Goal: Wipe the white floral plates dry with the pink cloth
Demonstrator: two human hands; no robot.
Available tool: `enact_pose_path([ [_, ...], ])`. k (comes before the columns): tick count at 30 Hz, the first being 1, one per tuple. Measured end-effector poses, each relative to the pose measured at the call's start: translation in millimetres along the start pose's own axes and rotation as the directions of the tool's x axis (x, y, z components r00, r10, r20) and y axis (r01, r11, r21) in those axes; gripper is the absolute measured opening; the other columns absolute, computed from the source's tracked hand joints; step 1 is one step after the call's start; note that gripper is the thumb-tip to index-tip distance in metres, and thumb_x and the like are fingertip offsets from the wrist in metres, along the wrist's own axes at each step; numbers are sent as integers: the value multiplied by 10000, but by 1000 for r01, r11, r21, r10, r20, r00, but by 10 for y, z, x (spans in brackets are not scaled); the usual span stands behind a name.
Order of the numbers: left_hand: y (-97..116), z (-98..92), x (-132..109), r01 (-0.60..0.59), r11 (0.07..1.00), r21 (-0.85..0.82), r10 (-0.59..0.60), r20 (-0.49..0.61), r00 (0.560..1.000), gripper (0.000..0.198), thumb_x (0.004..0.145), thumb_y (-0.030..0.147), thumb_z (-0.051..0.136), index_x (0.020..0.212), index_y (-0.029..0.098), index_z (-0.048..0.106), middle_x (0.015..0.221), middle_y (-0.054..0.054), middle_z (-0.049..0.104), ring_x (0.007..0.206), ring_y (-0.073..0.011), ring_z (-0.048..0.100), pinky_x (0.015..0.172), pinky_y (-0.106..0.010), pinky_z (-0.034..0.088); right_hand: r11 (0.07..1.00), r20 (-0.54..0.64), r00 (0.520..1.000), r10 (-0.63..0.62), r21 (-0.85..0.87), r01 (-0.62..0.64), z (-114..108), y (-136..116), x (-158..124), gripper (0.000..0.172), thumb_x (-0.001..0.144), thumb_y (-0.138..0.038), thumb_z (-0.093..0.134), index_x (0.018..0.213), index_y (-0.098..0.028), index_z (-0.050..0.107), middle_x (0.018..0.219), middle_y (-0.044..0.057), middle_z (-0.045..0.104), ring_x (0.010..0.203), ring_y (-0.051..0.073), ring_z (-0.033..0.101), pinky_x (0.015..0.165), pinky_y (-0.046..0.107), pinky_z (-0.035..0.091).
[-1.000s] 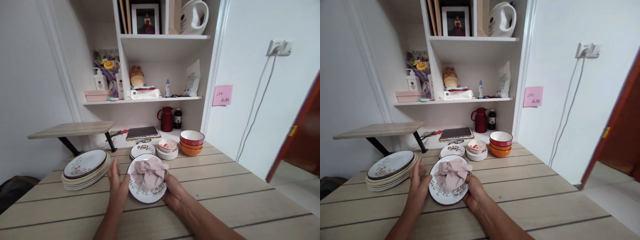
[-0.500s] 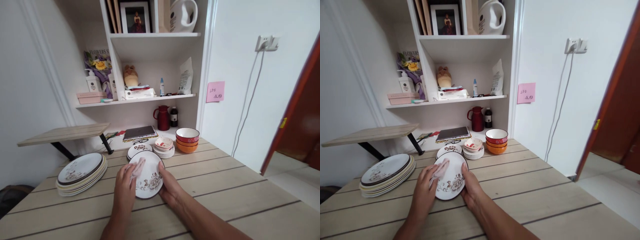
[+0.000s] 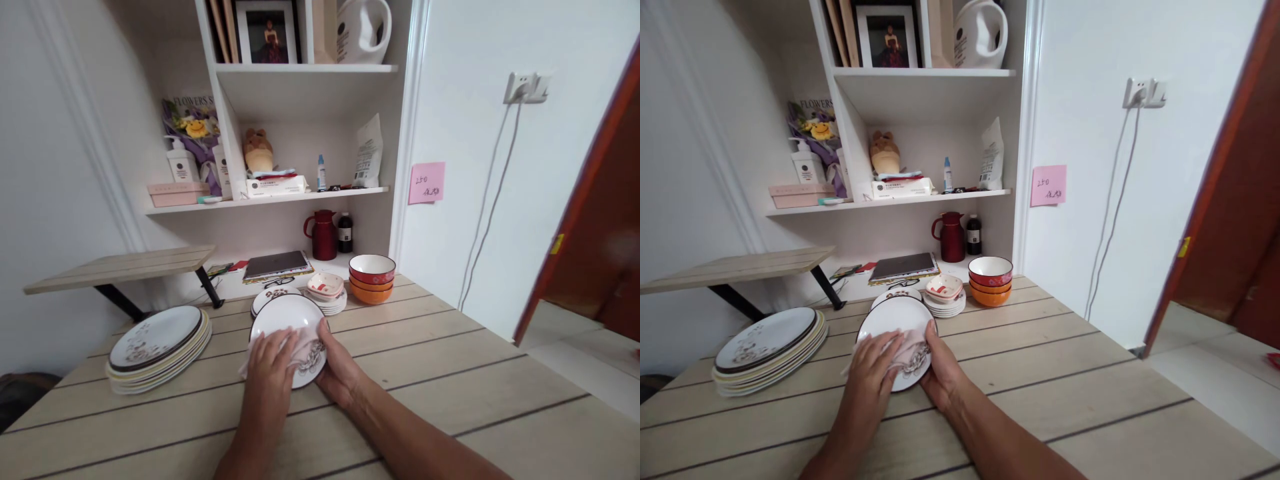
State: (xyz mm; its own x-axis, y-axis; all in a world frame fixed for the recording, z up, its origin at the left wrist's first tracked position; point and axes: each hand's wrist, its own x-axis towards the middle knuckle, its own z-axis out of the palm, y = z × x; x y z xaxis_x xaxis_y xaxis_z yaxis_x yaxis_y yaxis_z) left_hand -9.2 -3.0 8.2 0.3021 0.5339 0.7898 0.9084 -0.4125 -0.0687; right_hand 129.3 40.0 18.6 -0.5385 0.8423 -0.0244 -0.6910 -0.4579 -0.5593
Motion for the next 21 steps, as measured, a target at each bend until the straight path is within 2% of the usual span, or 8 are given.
enact_pose_path([
  [3, 156, 55, -5, -154, 988, -20, 155, 64, 986, 402, 871, 359, 536, 1243, 209, 552, 1223, -79, 626, 1154, -251, 533, 1027, -485, 379, 997, -7, 997, 72, 8, -72, 25, -15, -26, 601, 888, -579, 432, 1115, -53, 611, 1004, 159, 715, 994, 225, 657, 933, 351, 473],
  [5, 258, 61, 0, -183, 982, -44, 188, 149, 971, 510, 818, 459, 583, 1254, 198, 548, 1248, -91, 610, 1196, -266, 505, 1055, -496, 359, 988, 0, 988, 157, 9, -157, 28, -57, -42, 678, 871, -634, 399, 1106, -33, 609, 966, 183, 715, 975, 249, 665, 905, 378, 492],
  [7, 297, 47, 7, -180, 983, -49, 186, 195, 963, 525, 806, 453, 601, 1270, 215, 541, 1272, -78, 597, 1220, -254, 489, 1071, -489, 346, 986, -33, 986, 165, -7, -165, 4, -106, -39, 693, 855, -649, 415, 1127, -37, 595, 952, 188, 714, 955, 263, 673, 877, 403, 507],
  [11, 159, 13, 15, -177, 984, -13, 176, 172, 969, 400, 867, 291, 558, 1261, 355, 544, 1296, 3, 591, 1228, -206, 482, 1104, -471, 291, 996, -109, 994, 17, -86, -26, -112, -172, 29, 607, 858, -584, 487, 1158, -63, 577, 983, 176, 714, 925, 247, 683, 861, 401, 514],
  [15, -14, -24, 7, -38, 997, 68, 30, 107, 994, 420, 863, 190, 536, 1224, 402, 575, 1295, 22, 596, 1225, -227, 486, 1103, -496, 276, 988, -73, 995, -62, -149, 50, -167, -168, 64, 510, 870, -513, 524, 1146, -90, 593, 1012, 153, 717, 918, 230, 685, 886, 399, 504],
  [18, -28, -44, -8, 75, 984, 162, -97, 137, 986, 481, 845, 139, 531, 1247, 402, 560, 1321, 3, 578, 1241, -266, 474, 1076, -539, 305, 980, -33, 999, -34, -195, 27, -114, -112, 6, 493, 850, -488, 571, 1142, -92, 605, 1024, 153, 717, 929, 239, 685, 904, 417, 493],
  [21, 14, -18, -31, 125, 967, 221, -163, 165, 973, 568, 834, 69, 487, 1322, 360, 497, 1383, -23, 520, 1296, -274, 421, 1074, -535, 318, 965, 12, 1000, 21, -261, -17, -37, -20, -71, 524, 818, -503, 608, 1145, -93, 617, 1026, 158, 717, 956, 247, 679, 926, 415, 474],
])
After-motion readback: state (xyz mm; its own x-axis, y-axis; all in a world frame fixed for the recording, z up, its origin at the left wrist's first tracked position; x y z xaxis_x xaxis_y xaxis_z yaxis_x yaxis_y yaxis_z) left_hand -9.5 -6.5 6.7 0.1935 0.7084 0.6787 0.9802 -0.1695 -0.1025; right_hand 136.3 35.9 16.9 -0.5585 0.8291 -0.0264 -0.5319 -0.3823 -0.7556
